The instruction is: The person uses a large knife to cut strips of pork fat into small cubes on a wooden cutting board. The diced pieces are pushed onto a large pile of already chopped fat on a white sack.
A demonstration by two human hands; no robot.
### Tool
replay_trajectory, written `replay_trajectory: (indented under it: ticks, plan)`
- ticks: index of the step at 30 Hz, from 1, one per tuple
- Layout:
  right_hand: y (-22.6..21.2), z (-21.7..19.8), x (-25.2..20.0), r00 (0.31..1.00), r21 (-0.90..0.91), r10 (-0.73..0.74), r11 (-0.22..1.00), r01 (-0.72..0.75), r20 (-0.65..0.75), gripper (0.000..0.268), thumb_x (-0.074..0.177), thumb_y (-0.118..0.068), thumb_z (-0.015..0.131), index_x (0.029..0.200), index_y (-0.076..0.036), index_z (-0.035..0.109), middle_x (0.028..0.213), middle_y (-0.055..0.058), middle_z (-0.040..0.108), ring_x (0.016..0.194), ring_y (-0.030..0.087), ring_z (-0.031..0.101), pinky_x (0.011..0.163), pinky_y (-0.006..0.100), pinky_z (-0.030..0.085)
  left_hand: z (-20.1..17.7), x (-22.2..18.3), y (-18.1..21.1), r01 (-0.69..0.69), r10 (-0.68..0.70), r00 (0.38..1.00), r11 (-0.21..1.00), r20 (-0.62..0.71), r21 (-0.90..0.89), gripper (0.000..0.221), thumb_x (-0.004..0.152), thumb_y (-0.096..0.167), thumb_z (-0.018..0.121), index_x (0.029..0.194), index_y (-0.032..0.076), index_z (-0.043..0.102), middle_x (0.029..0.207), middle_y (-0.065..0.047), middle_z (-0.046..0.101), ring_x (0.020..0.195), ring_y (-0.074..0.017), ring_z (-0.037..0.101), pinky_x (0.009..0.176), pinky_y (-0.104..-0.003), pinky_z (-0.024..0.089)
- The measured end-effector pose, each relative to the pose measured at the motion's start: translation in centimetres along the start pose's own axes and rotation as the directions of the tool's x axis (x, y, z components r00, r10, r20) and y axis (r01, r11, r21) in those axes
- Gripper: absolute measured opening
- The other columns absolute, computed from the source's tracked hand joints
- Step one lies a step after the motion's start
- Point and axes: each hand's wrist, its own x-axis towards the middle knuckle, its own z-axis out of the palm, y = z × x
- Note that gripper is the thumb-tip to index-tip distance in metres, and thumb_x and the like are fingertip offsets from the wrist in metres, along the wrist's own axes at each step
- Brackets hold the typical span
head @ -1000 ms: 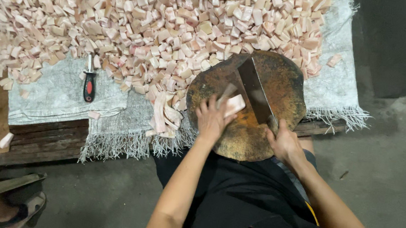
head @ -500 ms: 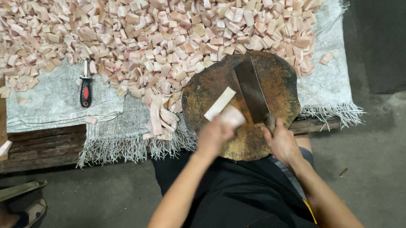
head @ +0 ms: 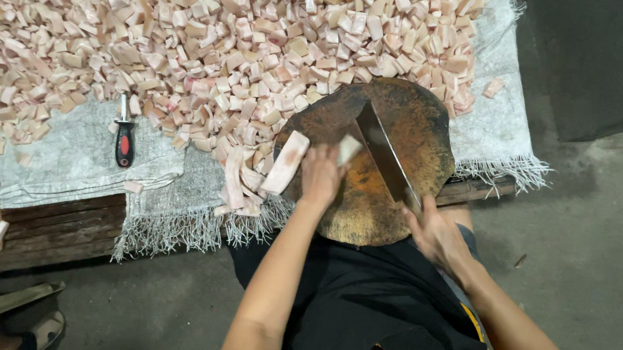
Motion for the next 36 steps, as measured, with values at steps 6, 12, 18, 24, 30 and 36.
replay_trajectory:
  ticks: [6, 12, 18, 24, 30, 36]
  plan:
    - [-2.1, -0.9, -4.1, 0.994, -0.097, 0.058, 0.994, -0.049, 0.094, 0.032, 0.105, -0.036, 0.048, 0.116, -0.005, 0.047, 0.065, 0.028, 0.066, 0.054, 0.047, 0.066, 0.050, 0.059, 0.050, 1.9, -0.8, 0.9, -0.057, 0.053, 0.998, 0.989, 0.032, 0.136, 0.043, 0.087, 0.009, 0.063, 0.130, 0.006, 0.067, 0.134, -0.013, 0.064, 0.122, -0.0293, 0.057, 0.101, -0.046, 0.047]
    - [-3.4, -0.3, -6.4, 0.978, -0.260, -0.183, 0.954, 0.152, -0.102, 0.033, 0.096, -0.029, 0.059, 0.112, -0.002, 0.047, 0.062, 0.023, 0.066, 0.054, 0.043, 0.066, 0.048, 0.053, 0.051, 0.4, -0.1, 3.0, 0.015, -0.021, 0.998, 0.995, 0.055, 0.099, 0.043, 0.088, 0.008, 0.058, 0.130, 0.007, 0.064, 0.127, -0.011, 0.064, 0.118, -0.0315, 0.056, 0.095, -0.051, 0.045]
    - [-2.4, 0.0, -5.6, 0.995, -0.257, -0.101, 0.961, 0.105, 0.027, 0.037, 0.097, -0.028, 0.061, 0.114, 0.001, 0.044, 0.059, 0.024, 0.066, 0.057, 0.044, 0.068, 0.051, 0.053, 0.054, 0.6, 0.0, 2.9, 0.002, -0.003, 1.000, 0.999, 0.016, 0.038, 0.042, 0.091, 0.009, 0.054, 0.131, 0.007, 0.066, 0.125, -0.010, 0.065, 0.116, -0.0306, 0.057, 0.095, -0.052, 0.045]
    - [-3.4, 0.9, -1.5, 0.997, -0.172, -0.059, 0.983, 0.068, 0.055, 0.037, 0.095, -0.022, 0.061, 0.112, 0.004, 0.043, 0.062, 0.026, 0.066, 0.059, 0.046, 0.068, 0.053, 0.054, 0.054, 0.6, -0.2, 2.9, 0.011, -0.012, 1.000, 1.000, 0.023, 0.025, 0.037, 0.092, 0.010, 0.053, 0.126, 0.008, 0.070, 0.121, -0.009, 0.066, 0.115, -0.0289, 0.057, 0.096, -0.051, 0.045]
    - [-5.1, 0.9, 3.0, 0.985, -0.082, -0.154, 0.984, 0.160, 0.076, 0.025, 0.097, -0.015, 0.052, 0.110, 0.005, 0.043, 0.069, 0.029, 0.068, 0.064, 0.048, 0.068, 0.059, 0.055, 0.054, 0.1, -0.4, 3.1, -0.004, 0.004, 1.000, 1.000, -0.022, -0.014, 0.039, 0.088, 0.013, 0.057, 0.124, 0.006, 0.070, 0.115, -0.009, 0.067, 0.111, -0.0294, 0.058, 0.091, -0.052, 0.045]
    - [-6.4, 1.8, 6.7, 0.990, -0.059, -0.105, 0.992, 0.111, 0.091, 0.031, 0.099, -0.018, 0.052, 0.116, 0.006, 0.041, 0.079, 0.035, 0.068, 0.071, 0.052, 0.068, 0.065, 0.060, 0.055, 0.9, 0.1, 2.6, 0.011, -0.010, 0.999, 1.000, -0.049, 0.019, 0.030, 0.092, 0.009, 0.055, 0.117, 0.007, 0.072, 0.117, -0.009, 0.067, 0.113, -0.0299, 0.058, 0.091, -0.051, 0.047]
